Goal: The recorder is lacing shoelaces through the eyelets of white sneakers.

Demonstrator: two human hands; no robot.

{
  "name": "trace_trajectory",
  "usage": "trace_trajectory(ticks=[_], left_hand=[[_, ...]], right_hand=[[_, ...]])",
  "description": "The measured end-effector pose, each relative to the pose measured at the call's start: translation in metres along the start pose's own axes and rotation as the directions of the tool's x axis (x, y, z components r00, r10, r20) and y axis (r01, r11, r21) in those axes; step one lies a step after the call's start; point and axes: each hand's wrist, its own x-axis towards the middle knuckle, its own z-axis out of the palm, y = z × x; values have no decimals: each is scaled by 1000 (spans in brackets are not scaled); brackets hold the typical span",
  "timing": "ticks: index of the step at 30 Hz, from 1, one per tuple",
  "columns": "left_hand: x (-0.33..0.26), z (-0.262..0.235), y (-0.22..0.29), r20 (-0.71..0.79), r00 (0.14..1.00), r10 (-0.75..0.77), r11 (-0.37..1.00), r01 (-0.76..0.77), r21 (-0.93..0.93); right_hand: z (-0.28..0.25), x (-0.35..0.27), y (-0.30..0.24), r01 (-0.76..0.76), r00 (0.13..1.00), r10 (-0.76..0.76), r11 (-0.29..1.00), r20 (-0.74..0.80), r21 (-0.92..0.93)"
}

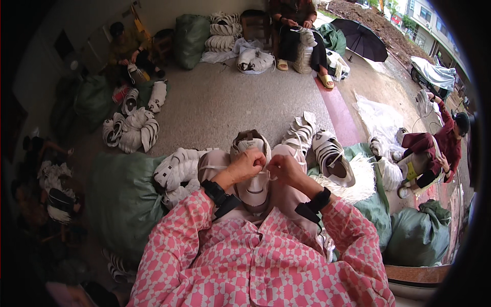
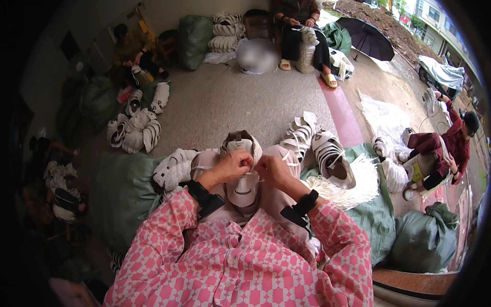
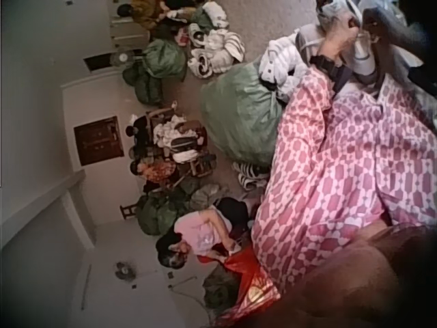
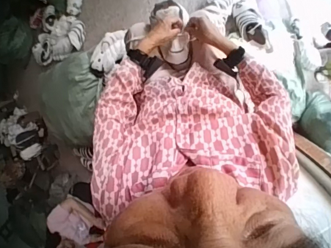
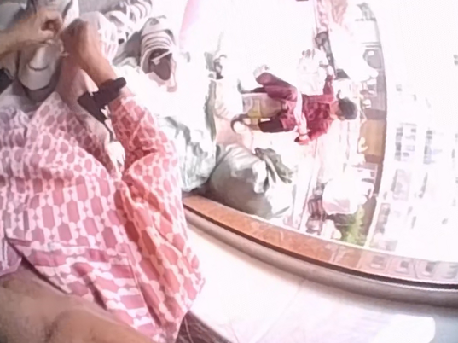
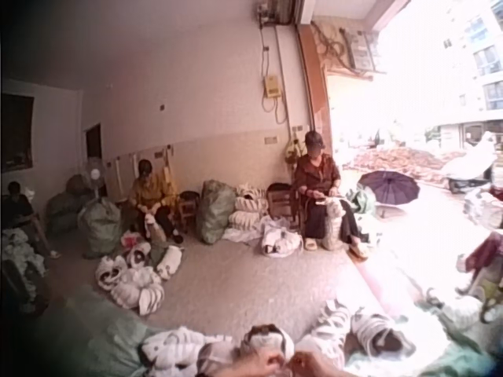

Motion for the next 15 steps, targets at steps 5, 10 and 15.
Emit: trace_trajectory(ticks=[5, 10, 15], left_hand=[[-4, 0, 2, -18, 1000, 17, 1000, -18, -15], [-6, 5, -2, -77, 988, 136, 990, -133, 47], [1, -2, -2, 73, 993, 94, 990, -101, 96]], right_hand=[[-25, 11, -29, 414, 910, -348, 755, 226, -508], [-30, 28, -26, 529, 848, -381, 657, 368, -538], [-28, 29, -8, 523, 853, -447, 726, 271, -447]])
